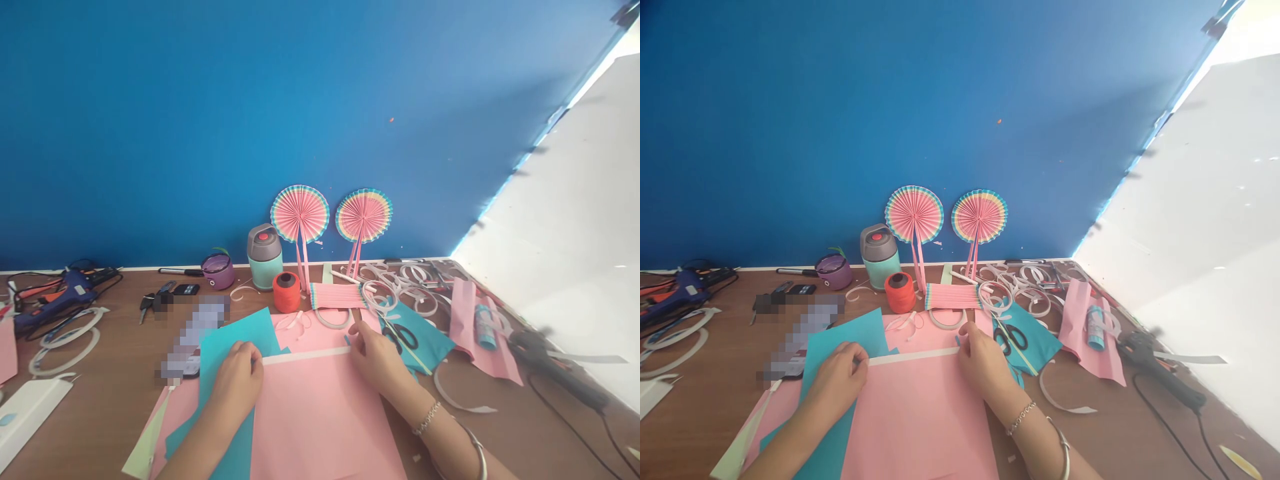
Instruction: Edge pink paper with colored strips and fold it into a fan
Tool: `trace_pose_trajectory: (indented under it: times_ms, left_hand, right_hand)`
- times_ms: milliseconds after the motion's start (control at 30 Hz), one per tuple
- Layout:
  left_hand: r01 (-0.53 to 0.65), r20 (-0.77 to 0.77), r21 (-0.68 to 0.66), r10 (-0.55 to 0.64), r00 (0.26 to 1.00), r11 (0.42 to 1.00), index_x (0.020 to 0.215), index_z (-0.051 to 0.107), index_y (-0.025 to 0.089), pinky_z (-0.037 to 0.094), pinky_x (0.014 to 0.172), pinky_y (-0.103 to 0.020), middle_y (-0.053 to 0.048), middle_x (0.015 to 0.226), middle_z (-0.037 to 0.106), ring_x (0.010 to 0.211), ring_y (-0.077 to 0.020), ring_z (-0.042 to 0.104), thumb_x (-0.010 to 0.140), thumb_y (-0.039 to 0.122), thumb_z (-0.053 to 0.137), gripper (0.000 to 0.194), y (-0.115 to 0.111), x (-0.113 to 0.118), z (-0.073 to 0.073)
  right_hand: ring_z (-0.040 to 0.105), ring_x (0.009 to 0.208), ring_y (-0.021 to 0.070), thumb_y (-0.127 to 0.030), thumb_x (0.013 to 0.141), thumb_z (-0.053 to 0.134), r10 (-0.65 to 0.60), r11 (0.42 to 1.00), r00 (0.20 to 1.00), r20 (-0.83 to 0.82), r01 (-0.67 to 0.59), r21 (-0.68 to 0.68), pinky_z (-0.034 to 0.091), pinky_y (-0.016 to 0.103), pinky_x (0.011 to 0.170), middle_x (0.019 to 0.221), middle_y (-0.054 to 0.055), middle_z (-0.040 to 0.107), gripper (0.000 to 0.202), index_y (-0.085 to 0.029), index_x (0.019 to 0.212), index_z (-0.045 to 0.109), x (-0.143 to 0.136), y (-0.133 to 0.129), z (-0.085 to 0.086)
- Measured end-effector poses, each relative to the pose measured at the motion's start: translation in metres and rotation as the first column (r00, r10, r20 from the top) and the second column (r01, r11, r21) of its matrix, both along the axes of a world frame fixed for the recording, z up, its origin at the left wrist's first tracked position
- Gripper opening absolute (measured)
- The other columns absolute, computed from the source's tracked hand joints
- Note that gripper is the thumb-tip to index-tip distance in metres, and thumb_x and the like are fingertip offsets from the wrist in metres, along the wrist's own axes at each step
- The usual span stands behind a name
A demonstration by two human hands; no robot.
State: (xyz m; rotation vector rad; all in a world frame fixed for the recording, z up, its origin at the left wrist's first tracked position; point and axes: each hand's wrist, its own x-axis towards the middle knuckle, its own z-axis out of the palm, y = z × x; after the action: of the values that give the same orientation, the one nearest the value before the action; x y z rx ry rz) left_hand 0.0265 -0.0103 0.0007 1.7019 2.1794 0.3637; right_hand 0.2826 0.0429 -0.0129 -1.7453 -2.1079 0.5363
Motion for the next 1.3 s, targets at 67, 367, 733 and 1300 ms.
trace_pose_trajectory:
  times_ms: [67, 367, 733, 1300]
  left_hand:
    - [0.002, -0.017, -0.021, -0.003, 1.0, 1.0, 0.068, 0.049, 0.02, 0.041, 0.066, -0.028, -0.005, 0.086, 0.058, 0.075, -0.0181, 0.06, 0.081, 0.006, 0.04, 0.021, 0.0, 0.001, 0.001]
    - [0.011, -0.088, -0.044, -0.015, 0.996, 0.999, 0.072, 0.052, 0.019, 0.041, 0.066, -0.028, -0.008, 0.089, 0.059, 0.078, -0.0199, 0.06, 0.082, 0.005, 0.039, 0.022, 0.002, 0.006, 0.006]
    - [0.026, -0.181, -0.091, -0.043, 0.982, 0.995, 0.082, 0.051, 0.018, 0.04, 0.063, -0.029, -0.008, 0.092, 0.057, 0.078, -0.0199, 0.06, 0.087, 0.006, 0.034, 0.022, -0.002, 0.012, 0.005]
    - [0.083, -0.121, 0.103, -0.071, 0.99, 0.991, 0.095, 0.049, 0.021, 0.047, 0.066, -0.03, -0.006, 0.105, 0.059, 0.089, -0.0217, 0.063, 0.085, 0.007, 0.038, 0.021, -0.01, 0.003, -0.006]
  right_hand:
    - [0.052, 0.058, 0.0154, -0.006, 0.075, 0.039, 0.009, 1.0, 1.0, 0.013, -0.009, 0.001, 0.027, 0.021, 0.054, 0.065, 0.001, 0.058, 0.023, -0.018, 0.092, 0.049, -0.001, -0.001, 0.001]
    - [0.058, 0.073, 0.0182, 0.002, 0.072, 0.036, 0.011, 1.0, 0.993, 0.117, -0.009, -0.013, 0.027, 0.023, 0.055, 0.091, 0.009, 0.064, 0.034, -0.016, 0.097, 0.05, -0.009, -0.004, 0.001]
    - [0.061, 0.073, 0.0196, -0.011, 0.087, 0.037, -0.002, 0.997, 0.947, 0.322, -0.021, 0.069, 0.029, 0.025, 0.051, 0.096, 0.012, 0.063, 0.037, -0.014, 0.123, 0.042, -0.004, -0.002, 0.004]
    - [0.04, 0.126, 0.0305, -0.024, 0.087, 0.047, 0.546, 0.805, 0.81, 0.211, -0.578, 0.133, 0.035, 0.047, 0.1, 0.136, 0.012, 0.049, 0.046, -0.019, 0.132, 0.048, -0.01, -0.027, 0.019]
